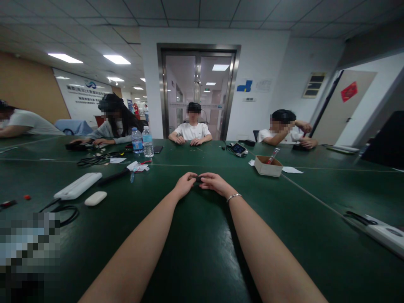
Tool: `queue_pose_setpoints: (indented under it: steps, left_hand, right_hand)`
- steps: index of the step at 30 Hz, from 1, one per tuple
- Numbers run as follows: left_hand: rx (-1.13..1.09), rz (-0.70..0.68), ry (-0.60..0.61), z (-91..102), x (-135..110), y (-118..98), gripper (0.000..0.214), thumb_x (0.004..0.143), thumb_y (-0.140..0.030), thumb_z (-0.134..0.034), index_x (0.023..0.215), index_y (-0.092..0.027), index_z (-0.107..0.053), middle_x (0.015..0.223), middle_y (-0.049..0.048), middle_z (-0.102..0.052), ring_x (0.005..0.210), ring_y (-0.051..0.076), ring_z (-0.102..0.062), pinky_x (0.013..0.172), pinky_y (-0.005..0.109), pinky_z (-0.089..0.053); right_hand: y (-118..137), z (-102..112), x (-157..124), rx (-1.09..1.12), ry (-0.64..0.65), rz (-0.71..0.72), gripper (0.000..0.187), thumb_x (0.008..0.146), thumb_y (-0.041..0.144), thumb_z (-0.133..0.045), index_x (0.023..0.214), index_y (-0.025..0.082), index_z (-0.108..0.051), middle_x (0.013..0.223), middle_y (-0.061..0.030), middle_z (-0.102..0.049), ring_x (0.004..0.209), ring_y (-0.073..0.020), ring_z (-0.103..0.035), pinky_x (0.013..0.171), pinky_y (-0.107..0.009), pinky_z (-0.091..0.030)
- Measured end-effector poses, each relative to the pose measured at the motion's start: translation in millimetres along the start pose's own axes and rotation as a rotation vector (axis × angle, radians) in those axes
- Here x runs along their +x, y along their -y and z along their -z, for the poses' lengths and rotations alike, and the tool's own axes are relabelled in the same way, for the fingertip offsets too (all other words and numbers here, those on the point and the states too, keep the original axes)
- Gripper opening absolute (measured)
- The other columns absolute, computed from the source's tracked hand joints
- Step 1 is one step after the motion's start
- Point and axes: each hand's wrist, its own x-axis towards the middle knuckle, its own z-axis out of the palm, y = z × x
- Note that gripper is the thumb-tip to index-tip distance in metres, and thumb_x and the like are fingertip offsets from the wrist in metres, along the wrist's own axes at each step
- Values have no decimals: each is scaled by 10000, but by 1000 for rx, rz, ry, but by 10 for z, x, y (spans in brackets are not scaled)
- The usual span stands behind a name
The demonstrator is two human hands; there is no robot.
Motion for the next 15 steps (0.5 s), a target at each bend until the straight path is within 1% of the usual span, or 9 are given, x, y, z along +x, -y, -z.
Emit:
queue_pose_setpoints:
  steps: [3,5,7,8,10,12,14,15]
  left_hand:
    - [-6,-18,0,0,-2,4,259,782,-234,-483,1019,-174,-570,798,32,-567,597,97,-497,509,190,-385]
    - [-8,-26,-6,-3,-5,5,251,780,-224,-485,1011,-176,-570,806,29,-565,591,92,-493,522,196,-392]
    - [-13,-44,-9,-7,-6,11,246,782,-231,-490,1010,-183,-567,820,26,-559,597,90,-494,534,199,-399]
    - [-17,-53,-12,-9,-5,15,246,784,-236,-491,1013,-184,-564,815,24,-554,600,89,-494,536,198,-400]
    - [-26,-63,-21,-12,0,23,257,790,-238,-491,1034,-182,-548,791,17,-539,604,89,-495,535,194,-400]
    - [-40,-56,-33,-15,8,30,288,791,-223,-493,1075,-179,-515,765,8,-523,600,87,-493,527,186,-397]
    - [-62,-39,-45,-19,16,32,335,787,-202,-499,1120,-180,-470,756,0,-514,590,83,-489,513,178,-391]
    - [-73,-31,-52,-21,18,32,356,784,-193,-503,1136,-180,-450,758,-3,-512,585,81,-487,507,176,-388]
  right_hand:
    - [15,-6,-22,7,2,-1,202,801,53,-607,993,103,-569,816,-73,-637,695,-144,-659,634,-202,-565]
    - [38,-21,-42,15,15,16,257,773,31,-625,1006,115,-556,853,-66,-628,695,-144,-659,638,-205,-564]
    - [63,-47,-53,10,23,26,331,767,44,-637,1063,137,-521,868,-58,-622,675,-145,-659,618,-213,-565]
    - [73,-61,-52,-6,19,23,340,787,81,-632,1092,145,-497,857,-58,-622,650,-145,-658,585,-212,-564]
    - [81,-89,-36,-66,-14,-3,272,856,190,-578,1102,142,-473,786,-61,-621,559,-136,-640,479,-191,-540]
    - [74,-103,-13,-127,-50,-22,190,894,234,-518,1052,134,-488,719,-52,-610,465,-111,-599,392,-163,-495]
    - [58,-102,4,-133,-63,4,170,865,165,-540,1028,152,-494,722,-31,-598,455,-96,-585,375,-152,-480]
    - [50,-99,8,-117,-58,21,228,834,120,-564,1042,169,-486,741,-20,-596,480,-98,-596,389,-154,-489]
